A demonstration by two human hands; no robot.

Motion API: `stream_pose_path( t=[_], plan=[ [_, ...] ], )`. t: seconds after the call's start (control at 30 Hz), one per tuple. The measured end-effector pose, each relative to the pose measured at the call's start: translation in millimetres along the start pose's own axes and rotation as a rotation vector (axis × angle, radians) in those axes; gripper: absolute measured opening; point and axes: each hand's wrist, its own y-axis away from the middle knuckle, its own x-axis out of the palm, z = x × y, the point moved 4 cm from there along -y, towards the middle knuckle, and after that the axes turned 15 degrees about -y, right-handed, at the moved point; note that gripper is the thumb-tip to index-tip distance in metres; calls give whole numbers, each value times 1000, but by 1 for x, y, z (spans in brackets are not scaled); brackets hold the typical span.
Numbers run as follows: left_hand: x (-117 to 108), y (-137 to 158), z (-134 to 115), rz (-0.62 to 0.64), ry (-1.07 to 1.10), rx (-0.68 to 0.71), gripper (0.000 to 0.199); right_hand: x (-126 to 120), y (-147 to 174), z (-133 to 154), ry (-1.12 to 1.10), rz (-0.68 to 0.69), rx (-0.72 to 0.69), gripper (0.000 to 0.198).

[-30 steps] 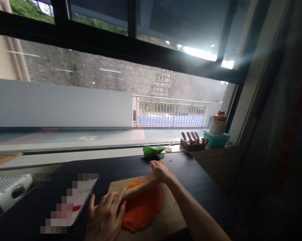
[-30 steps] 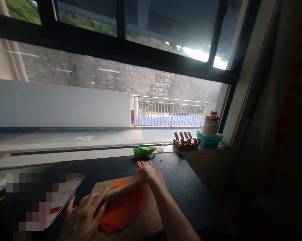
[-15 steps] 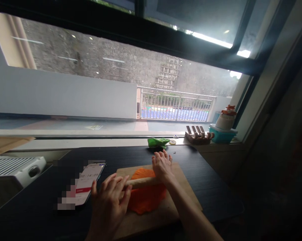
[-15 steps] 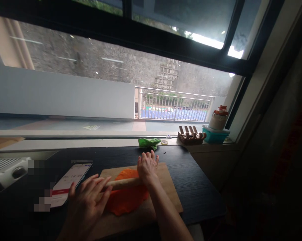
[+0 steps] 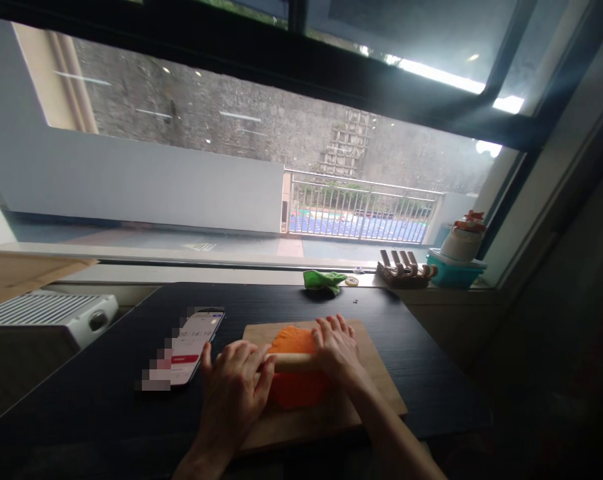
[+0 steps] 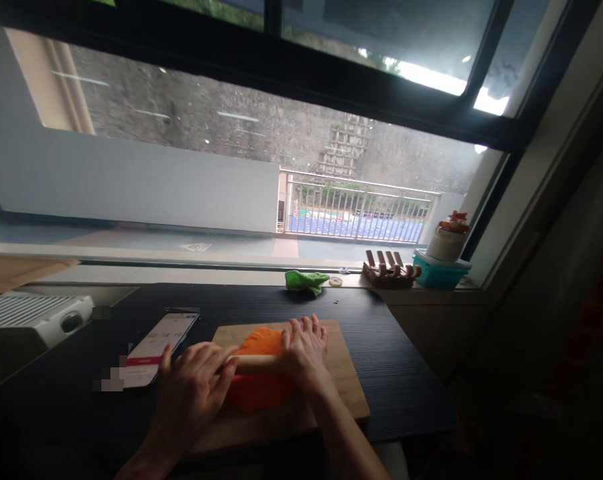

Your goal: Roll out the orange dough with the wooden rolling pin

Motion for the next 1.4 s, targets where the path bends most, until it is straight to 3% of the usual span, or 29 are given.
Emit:
stream_pose_path(
  t=[0.1,0.3,0.37,0.6,0.87,0.93,1.1,1.17,1.4],
  plan=[
    [-1,0,-1,-7,-4,-8,28,-2,16,-3,13,-39,-36,47],
    [0,-1,-2,30,-24,9,28,0,-22,2,31,70,65,48],
    [0,0,-1,30,-20,7,28,0,-22,4,31,67,52,45],
    [-5,0,-3,20,5,1,27,-5,43,4,86,-60,-96,41],
    [-1,-1,-2,39,-18,-2,28,-2,-19,6,64,86,9,50],
    [-1,-1,-2,36,-14,-4,28,-1,-9,6,81,51,-36,49],
    [-7,-1,-5,41,11,7,27,-1,53,6,149,-84,-185,50],
    [-8,-2,-6,54,16,5,27,-2,58,7,162,-93,-184,50],
    [-1,-3,-5,82,11,-7,27,1,-11,10,96,101,-60,49]
  ],
)
